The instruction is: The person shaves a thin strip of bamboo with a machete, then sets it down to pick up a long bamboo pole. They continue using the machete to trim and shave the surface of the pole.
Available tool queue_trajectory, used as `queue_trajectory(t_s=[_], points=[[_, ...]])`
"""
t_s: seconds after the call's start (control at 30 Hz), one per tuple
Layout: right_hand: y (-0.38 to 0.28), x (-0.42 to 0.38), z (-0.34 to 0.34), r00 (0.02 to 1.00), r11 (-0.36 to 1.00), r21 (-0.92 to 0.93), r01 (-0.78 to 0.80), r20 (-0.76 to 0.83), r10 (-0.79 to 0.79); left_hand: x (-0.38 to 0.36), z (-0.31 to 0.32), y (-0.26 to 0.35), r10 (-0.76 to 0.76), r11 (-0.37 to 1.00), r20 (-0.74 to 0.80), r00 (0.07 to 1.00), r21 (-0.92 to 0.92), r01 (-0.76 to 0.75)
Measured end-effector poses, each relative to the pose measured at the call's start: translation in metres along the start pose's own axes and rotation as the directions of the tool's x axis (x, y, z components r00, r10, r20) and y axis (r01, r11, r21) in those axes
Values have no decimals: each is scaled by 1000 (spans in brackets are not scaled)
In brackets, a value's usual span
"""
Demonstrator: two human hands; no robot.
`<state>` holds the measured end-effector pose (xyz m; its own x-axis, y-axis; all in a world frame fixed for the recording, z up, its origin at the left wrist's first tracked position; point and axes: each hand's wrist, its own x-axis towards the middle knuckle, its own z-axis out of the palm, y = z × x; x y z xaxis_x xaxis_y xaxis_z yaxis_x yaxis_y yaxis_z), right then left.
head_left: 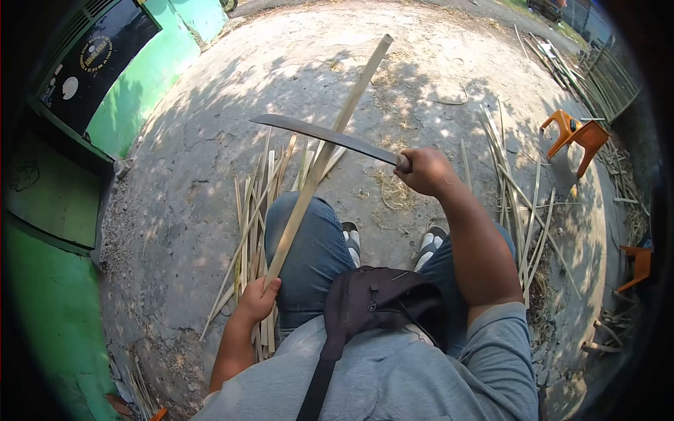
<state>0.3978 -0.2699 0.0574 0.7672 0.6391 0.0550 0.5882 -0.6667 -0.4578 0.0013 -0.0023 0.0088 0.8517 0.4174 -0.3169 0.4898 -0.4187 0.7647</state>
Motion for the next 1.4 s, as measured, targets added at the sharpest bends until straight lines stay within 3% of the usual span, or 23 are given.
queue_trajectory(t_s=[0.17,0.3,0.33,0.43,0.53,0.67,0.77,0.87,1.1,1.2,1.4], points=[[-15,-11,9,995,992,86,94,18,-96,2,3,-4,2,1000,-8,1000,-7,-2],[-40,-14,22,960,963,-100,252,154,-235,6,4,-15,40,999,-8,999,-7,-40],[-41,-15,27,943,944,-83,320,123,-309,6,3,-18,41,999,-4,999,-7,-41],[-44,-14,23,943,941,-106,322,120,-309,5,4,-17,43,999,-11,999,-9,-43],[-34,-9,11,965,959,-131,252,114,-238,5,4,-14,35,999,-15,999,-24,-35],[0,2,9,1000,999,-38,20,18,-19,4,3,-12,29,999,-12,1000,-31,-29],[-2,0,-2,1000,999,-38,-22,-6,22,4,1,-7,37,999,14,999,-39,-37],[-12,-10,3,998,998,23,58,-4,-58,4,1,-10,37,999,9,999,-20,-37],[-54,-19,21,935,933,-135,334,173,-310,4,3,-10,63,998,-21,998,10,-63],[-42,-10,14,954,944,-159,290,127,-272,2,4,-12,42,999,-32,999,15,-42],[-3,9,13,995,996,20,-84,57,83,5,4,-14,43,998,-28,999,-53,-45]])
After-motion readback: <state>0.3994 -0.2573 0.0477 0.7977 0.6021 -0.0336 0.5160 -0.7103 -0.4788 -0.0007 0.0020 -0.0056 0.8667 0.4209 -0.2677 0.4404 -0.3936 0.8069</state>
